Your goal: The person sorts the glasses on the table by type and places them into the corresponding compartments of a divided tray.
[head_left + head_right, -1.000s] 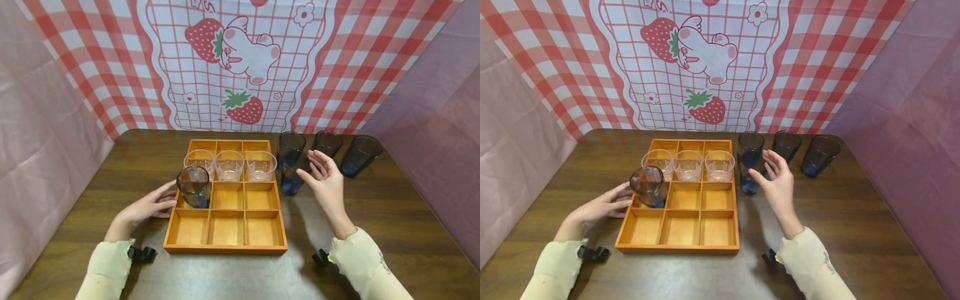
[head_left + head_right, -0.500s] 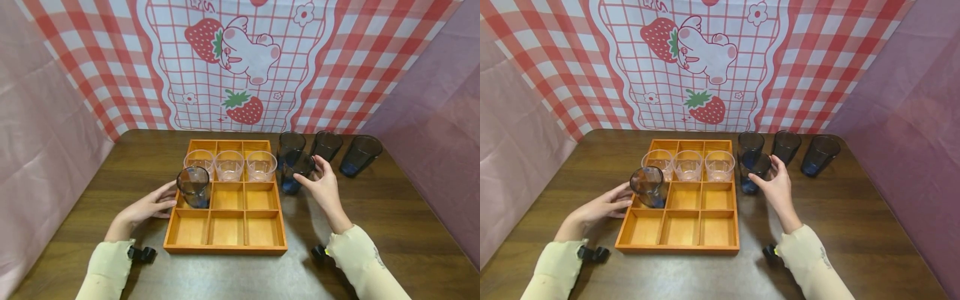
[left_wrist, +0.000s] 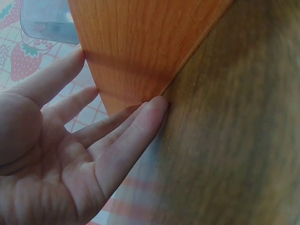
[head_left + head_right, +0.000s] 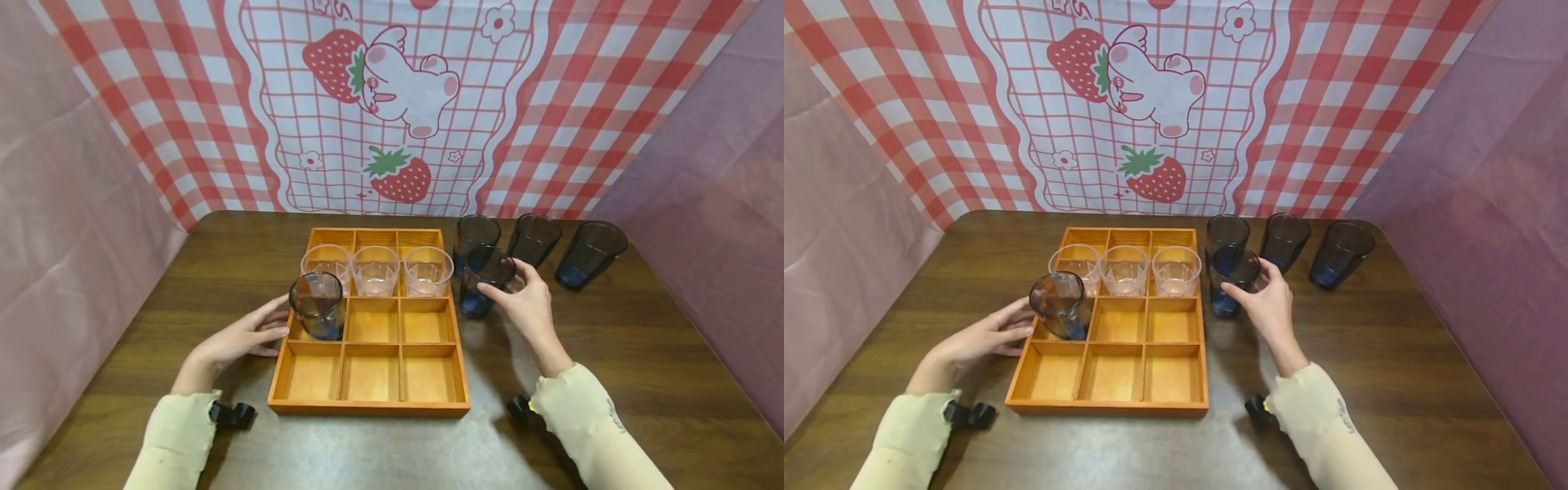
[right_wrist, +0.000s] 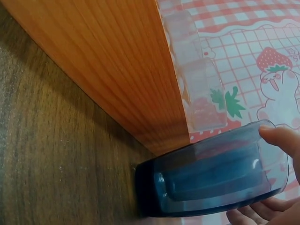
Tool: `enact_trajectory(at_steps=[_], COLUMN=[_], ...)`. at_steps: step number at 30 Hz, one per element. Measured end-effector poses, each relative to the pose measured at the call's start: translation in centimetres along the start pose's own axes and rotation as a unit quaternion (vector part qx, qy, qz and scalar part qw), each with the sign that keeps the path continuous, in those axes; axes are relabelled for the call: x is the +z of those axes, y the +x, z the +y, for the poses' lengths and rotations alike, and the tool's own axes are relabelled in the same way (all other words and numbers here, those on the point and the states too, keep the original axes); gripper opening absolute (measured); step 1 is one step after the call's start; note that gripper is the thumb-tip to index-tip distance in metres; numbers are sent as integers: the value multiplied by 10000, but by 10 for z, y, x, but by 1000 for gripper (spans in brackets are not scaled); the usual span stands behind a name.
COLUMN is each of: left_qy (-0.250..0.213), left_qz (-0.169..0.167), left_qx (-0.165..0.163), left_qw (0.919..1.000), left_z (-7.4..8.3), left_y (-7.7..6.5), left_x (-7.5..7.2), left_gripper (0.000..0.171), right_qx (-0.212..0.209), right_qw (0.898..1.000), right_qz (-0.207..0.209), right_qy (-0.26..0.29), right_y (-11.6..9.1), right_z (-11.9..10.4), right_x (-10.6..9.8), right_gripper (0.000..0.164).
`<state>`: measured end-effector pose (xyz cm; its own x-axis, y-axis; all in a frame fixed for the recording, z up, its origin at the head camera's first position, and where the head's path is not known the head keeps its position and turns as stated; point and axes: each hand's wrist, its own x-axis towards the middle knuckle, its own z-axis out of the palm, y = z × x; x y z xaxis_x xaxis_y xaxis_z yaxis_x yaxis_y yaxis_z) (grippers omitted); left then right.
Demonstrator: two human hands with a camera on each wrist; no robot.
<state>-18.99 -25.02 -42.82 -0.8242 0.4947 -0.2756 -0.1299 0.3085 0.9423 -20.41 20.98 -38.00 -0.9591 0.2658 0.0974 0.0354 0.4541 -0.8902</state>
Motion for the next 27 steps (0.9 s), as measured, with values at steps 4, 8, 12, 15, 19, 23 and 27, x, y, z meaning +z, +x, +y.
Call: enact_trajectory(at_steps=[4, 8, 12, 15, 19, 23, 27], left_qy=[-7, -20, -22, -13, -29, -46, -46], left_qz=[-8, -28, -29, -26, -23, -14, -23], left_qx=[8, 12, 11, 5, -10, -19, -4], left_qw=[10000, 10000, 10000, 10000, 10000, 10000, 10000], left_z=[0, -1, -2, -1, -1, -1, -1], left_y=[0, 1, 1, 1, 1, 1, 0], left_x=[-1, -1, -1, -1, -1, -1, -1], left_gripper=[73, 73, 73, 73, 73, 73, 73], right_qx=[-50, -50, -16, -17, -59, -146, -235], right_qw=[9997, 9997, 9998, 9997, 9996, 9995, 9994], right_qz=[158, 189, 160, 195, 223, 219, 160], right_qy=[-150, -159, -131, -143, -139, -160, -214], right_y=[2, 1, -2, -6, -12, -17, -23], right_z=[2, 2, 0, -4, -9, -15, -20], right_x=[2, 1, -2, -7, -13, -18, -23], right_gripper=[73, 73, 72, 71, 71, 71, 70])
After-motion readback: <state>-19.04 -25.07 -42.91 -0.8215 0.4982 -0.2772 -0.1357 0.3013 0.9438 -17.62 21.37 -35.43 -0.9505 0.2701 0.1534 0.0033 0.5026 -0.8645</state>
